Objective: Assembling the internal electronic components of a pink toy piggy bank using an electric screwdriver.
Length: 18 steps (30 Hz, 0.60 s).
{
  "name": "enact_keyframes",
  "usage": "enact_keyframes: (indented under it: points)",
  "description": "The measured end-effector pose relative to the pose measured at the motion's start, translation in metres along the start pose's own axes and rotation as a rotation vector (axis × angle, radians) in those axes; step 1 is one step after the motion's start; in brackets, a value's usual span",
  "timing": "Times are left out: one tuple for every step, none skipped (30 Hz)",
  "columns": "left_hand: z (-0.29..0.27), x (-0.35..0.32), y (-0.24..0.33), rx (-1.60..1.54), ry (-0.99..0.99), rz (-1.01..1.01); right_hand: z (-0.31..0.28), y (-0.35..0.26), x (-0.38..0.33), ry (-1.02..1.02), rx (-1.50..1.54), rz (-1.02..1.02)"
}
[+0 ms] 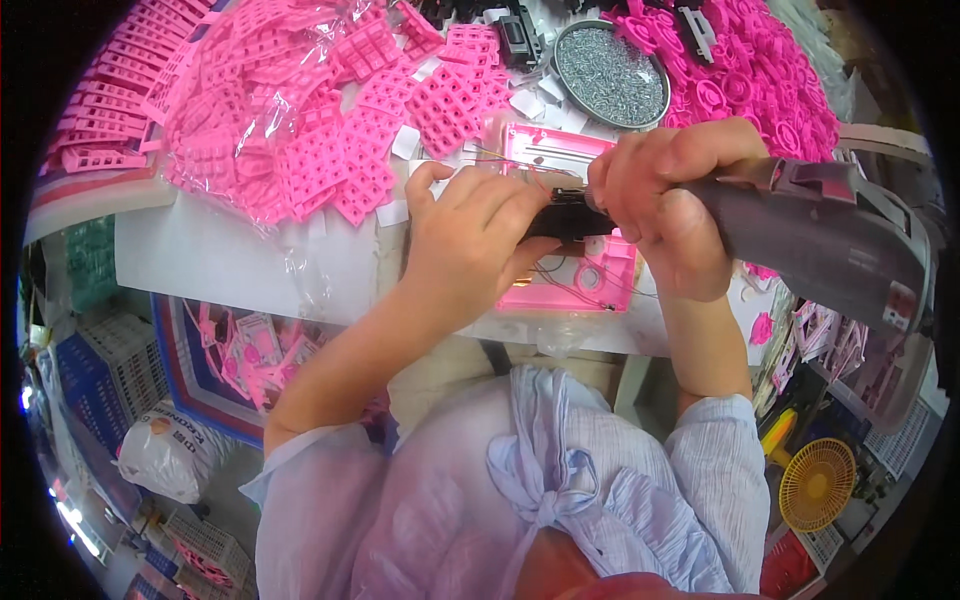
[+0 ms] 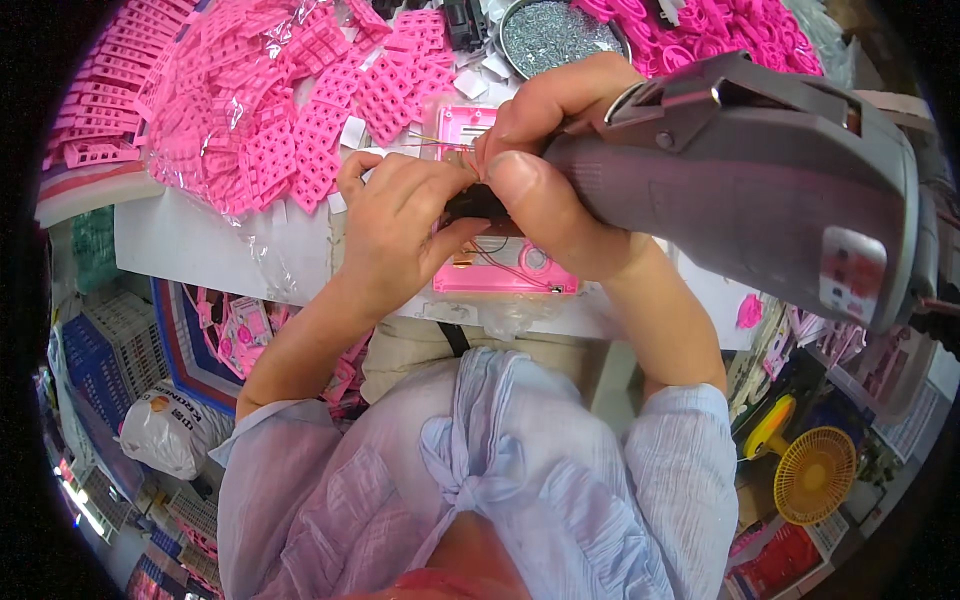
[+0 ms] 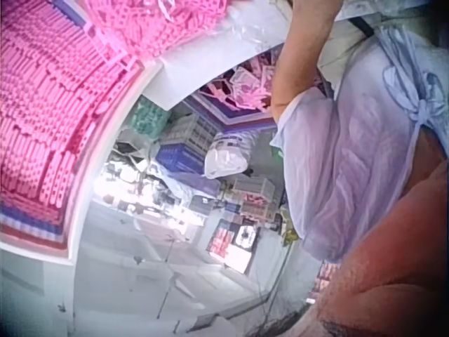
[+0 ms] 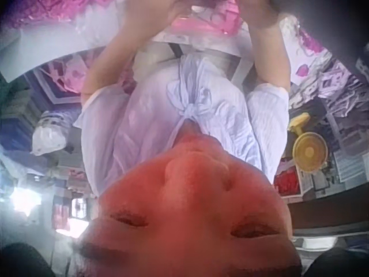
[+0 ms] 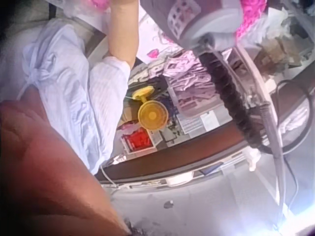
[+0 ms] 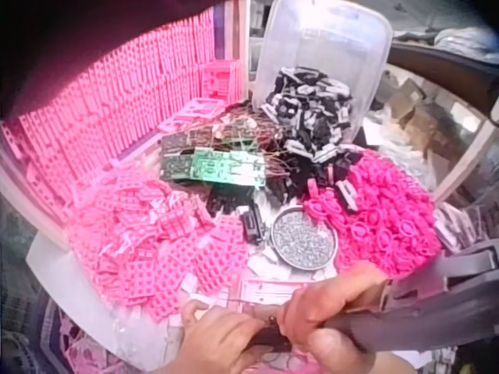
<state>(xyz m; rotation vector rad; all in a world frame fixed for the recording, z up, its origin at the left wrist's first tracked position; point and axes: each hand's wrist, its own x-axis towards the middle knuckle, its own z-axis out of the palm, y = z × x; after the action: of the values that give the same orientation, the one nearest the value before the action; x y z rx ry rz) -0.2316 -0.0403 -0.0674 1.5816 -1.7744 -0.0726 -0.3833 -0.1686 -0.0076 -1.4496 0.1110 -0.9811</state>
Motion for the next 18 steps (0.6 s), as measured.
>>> enact_keyframes:
  points:
    - [0.000,0.000,0.001,-0.002,-0.005,-0.003,0.001,-0.001,0.001,-0.002,0.008,0.003]
    - [-0.001,0.000,0.001,-0.003,-0.010,-0.006,0.001,-0.002,0.001,-0.010,0.012,0.007]
    - [-0.001,0.000,0.002,-0.002,-0.002,-0.002,0.000,-0.002,0.001,-0.019,0.007,0.011]
    - [0.000,0.001,0.002,-0.002,0.005,0.002,0.000,-0.002,0.001,-0.027,0.002,0.016]
    - [0.000,0.001,0.002,0.000,0.012,0.006,-0.002,-0.002,0.001,-0.037,-0.010,0.019]
    - [0.000,0.001,0.002,0.004,0.016,0.010,-0.001,-0.002,0.001,-0.046,-0.034,0.015]
    - [0.000,0.002,0.002,0.007,0.019,0.013,0.000,-0.002,0.001,-0.054,-0.059,0.010]
    - [0.001,0.002,0.002,0.012,0.023,0.016,0.003,-0.002,0.003,-0.062,-0.095,-0.003]
    - [0.002,0.002,0.002,0.006,0.033,0.025,0.005,-0.003,0.004,-0.072,-0.109,-0.005]
    - [0.003,0.001,0.001,-0.001,0.042,0.033,0.008,-0.004,0.006,-0.081,-0.124,-0.008]
    - [0.004,0.000,0.000,-0.008,0.052,0.043,0.010,-0.005,0.007,-0.091,-0.118,0.001]
    - [0.004,0.000,0.000,-0.006,0.048,0.045,0.011,-0.005,0.007,-0.099,-0.108,0.004]
    - [0.004,0.000,0.001,-0.003,0.045,0.048,0.012,-0.006,0.008,-0.109,-0.097,0.007]
    - [0.004,0.000,0.001,-0.002,0.042,0.053,0.011,-0.005,0.010,-0.117,-0.085,0.002]
    - [0.004,0.000,0.000,-0.004,0.045,0.052,0.010,-0.005,0.011,-0.128,-0.054,-0.002]
    - [0.005,0.000,0.000,-0.007,0.048,0.051,0.009,-0.004,0.012,-0.138,-0.023,-0.006]
    - [0.005,-0.001,-0.001,-0.008,0.052,0.050,0.007,-0.003,0.012,-0.153,0.028,-0.011]
    - [0.004,-0.001,-0.001,0.000,0.042,0.048,0.007,-0.003,0.012,-0.140,0.015,-0.008]
